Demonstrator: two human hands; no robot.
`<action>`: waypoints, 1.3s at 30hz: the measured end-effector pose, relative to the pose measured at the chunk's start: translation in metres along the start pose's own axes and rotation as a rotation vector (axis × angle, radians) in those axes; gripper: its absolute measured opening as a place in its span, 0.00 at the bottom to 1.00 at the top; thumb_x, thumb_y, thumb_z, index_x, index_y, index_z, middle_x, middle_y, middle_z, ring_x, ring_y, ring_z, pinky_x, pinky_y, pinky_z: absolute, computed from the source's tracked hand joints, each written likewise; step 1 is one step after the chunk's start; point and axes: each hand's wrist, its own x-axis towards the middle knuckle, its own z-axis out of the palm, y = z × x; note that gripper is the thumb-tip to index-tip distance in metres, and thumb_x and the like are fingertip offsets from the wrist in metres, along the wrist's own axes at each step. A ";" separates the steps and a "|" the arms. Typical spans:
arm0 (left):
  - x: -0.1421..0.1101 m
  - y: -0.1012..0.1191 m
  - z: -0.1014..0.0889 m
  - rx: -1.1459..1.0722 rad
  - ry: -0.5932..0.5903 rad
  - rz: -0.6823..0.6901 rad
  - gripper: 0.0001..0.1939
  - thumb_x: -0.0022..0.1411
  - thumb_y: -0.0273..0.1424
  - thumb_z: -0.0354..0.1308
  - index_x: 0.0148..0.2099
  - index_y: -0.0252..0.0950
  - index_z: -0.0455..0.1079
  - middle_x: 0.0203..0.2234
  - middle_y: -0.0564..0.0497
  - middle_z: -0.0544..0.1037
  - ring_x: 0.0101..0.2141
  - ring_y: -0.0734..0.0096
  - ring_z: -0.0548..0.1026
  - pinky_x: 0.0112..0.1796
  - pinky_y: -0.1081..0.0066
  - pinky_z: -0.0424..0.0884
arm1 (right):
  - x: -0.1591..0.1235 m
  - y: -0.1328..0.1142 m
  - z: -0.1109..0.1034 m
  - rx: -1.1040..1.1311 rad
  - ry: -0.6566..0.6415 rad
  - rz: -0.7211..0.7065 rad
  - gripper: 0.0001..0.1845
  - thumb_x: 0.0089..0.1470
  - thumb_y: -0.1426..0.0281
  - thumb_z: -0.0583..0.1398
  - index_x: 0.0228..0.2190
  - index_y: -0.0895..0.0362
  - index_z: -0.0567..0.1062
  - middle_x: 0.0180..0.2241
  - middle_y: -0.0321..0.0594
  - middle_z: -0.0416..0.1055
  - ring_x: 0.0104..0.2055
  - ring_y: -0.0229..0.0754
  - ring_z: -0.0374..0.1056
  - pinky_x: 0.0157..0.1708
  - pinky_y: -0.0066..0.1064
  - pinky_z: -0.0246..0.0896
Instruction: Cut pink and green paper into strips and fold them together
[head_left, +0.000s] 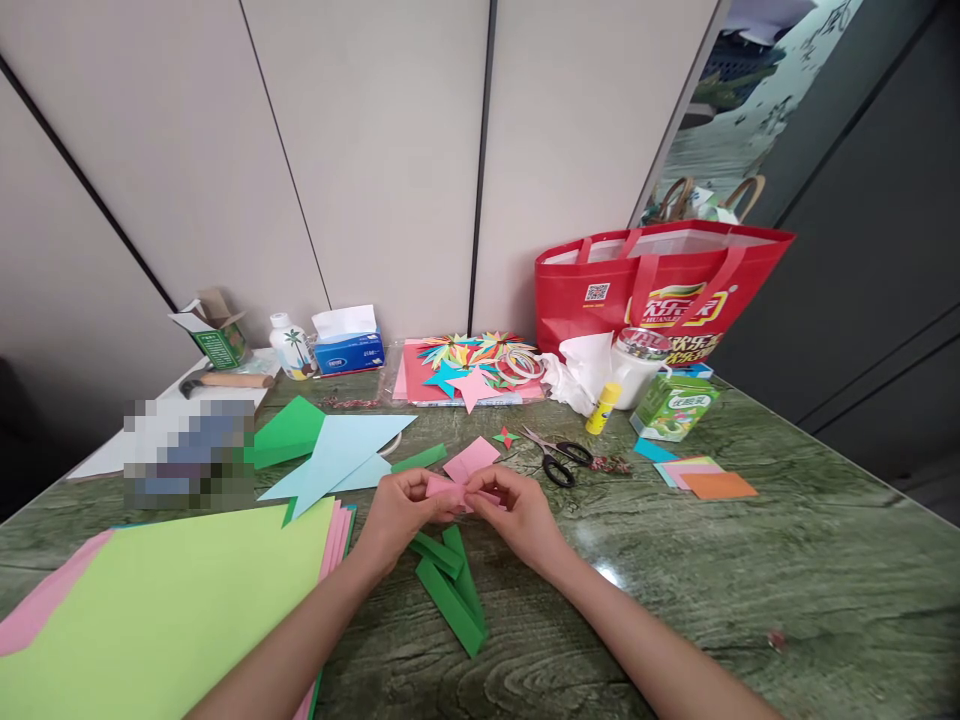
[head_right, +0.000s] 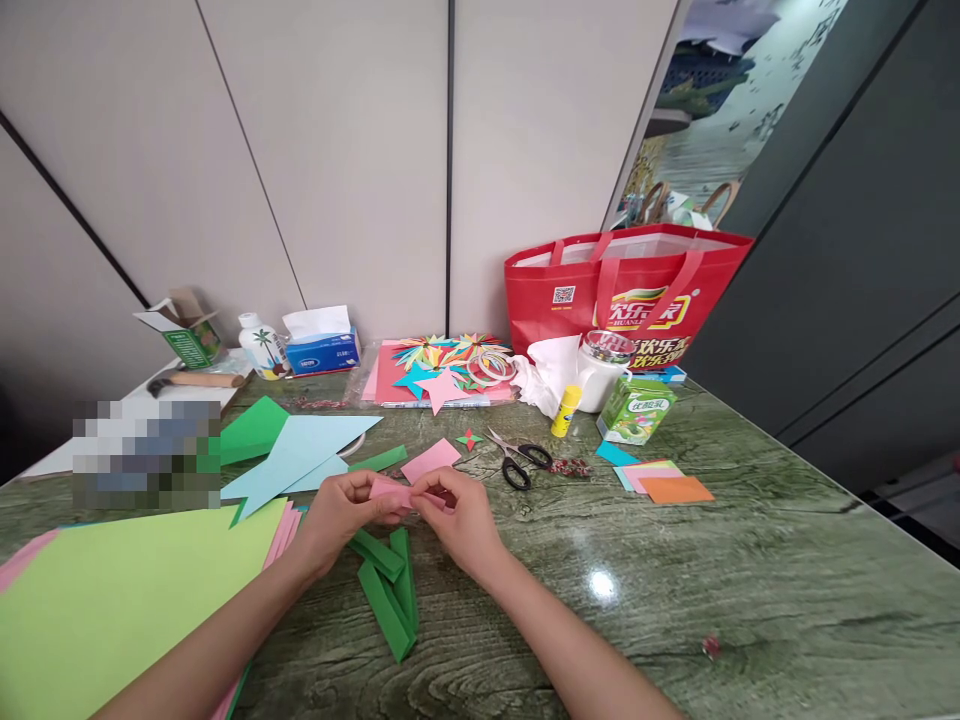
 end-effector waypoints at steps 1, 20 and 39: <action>0.000 0.000 0.000 0.004 -0.011 -0.001 0.12 0.42 0.31 0.65 0.29 0.29 0.71 0.22 0.48 0.79 0.25 0.68 0.76 0.30 0.71 0.73 | 0.000 0.000 0.000 0.003 0.005 0.003 0.03 0.44 0.71 0.59 0.23 0.58 0.71 0.24 0.37 0.70 0.27 0.38 0.66 0.26 0.26 0.61; 0.003 -0.009 0.002 0.256 0.046 0.144 0.12 0.40 0.27 0.61 0.29 0.35 0.61 0.18 0.53 0.76 0.21 0.67 0.74 0.20 0.74 0.67 | -0.001 -0.009 0.001 -0.041 -0.045 -0.061 0.03 0.44 0.71 0.61 0.25 0.57 0.76 0.26 0.40 0.73 0.29 0.40 0.67 0.29 0.28 0.62; 0.001 0.012 -0.004 0.006 0.054 -0.016 0.07 0.40 0.23 0.56 0.26 0.34 0.63 0.17 0.51 0.78 0.26 0.59 0.78 0.31 0.62 0.75 | 0.004 0.000 -0.006 -0.044 0.001 -0.067 0.04 0.43 0.72 0.61 0.26 0.58 0.75 0.27 0.41 0.73 0.28 0.39 0.67 0.27 0.28 0.64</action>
